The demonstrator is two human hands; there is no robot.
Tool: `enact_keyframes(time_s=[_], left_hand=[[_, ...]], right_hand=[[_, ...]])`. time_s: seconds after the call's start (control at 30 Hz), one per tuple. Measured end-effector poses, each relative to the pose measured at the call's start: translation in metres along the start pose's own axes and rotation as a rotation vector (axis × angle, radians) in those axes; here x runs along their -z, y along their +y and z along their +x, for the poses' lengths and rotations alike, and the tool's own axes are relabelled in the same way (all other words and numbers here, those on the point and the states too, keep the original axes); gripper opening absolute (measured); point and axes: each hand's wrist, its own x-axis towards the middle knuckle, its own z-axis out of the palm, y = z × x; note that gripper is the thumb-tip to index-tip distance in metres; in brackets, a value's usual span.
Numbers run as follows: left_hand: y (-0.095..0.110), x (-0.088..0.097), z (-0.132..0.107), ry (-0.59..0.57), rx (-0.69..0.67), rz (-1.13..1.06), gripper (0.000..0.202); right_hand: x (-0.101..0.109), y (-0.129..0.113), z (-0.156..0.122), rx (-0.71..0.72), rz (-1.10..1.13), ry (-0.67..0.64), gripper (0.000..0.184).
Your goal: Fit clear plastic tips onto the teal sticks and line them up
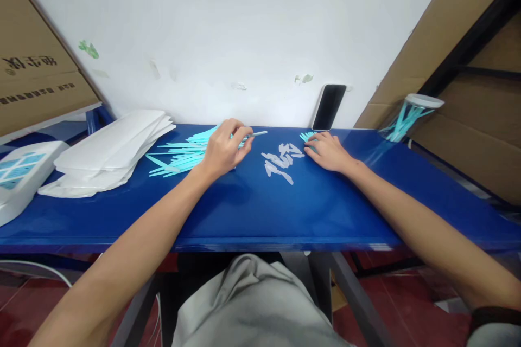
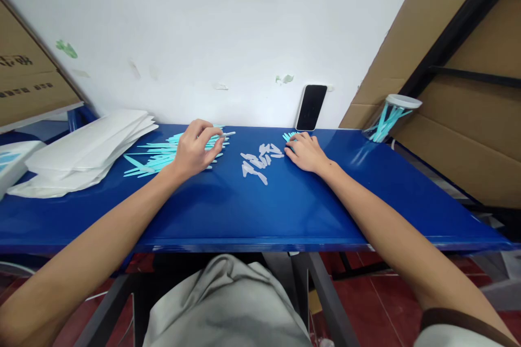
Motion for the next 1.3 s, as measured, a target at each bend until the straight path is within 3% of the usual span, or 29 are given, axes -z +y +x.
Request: enact_keyframes(time_s=[0.33,0.53,0.67,0.83,1.0,1.1,1.3], left_hand=[[0.007,-0.001,0.000,0.130,-0.049,-0.043,0.018],[0.019,-0.001,-0.003,0.213,-0.057,-0.082,0.017],[0.031,-0.003,-0.006,0.226,-0.197,-0.138,0.012],[0.048,-0.011,-0.007,0.190,-0.400,-0.216,0.017],[0.054,-0.015,-0.007,0.168,-0.414,-0.263,0.011],[0.049,-0.013,-0.006,0.151,-0.363,-0.232,0.004],[0.045,-0.013,-0.001,0.136,-0.298,-0.149,0.013]], right_hand=[[0.002,-0.003,-0.001,-0.031,-0.014,-0.005,0.055],[0.019,-0.024,-0.008,-0.012,0.113,0.165,0.051],[0.033,-0.053,-0.022,-0.034,0.290,0.299,0.044],[0.035,-0.073,-0.035,0.230,0.440,0.464,0.049],[0.028,-0.069,-0.031,0.527,0.308,0.534,0.021],[0.030,-0.062,-0.027,0.537,0.170,0.544,0.029],[0.036,-0.048,-0.018,0.469,0.062,0.516,0.034]])
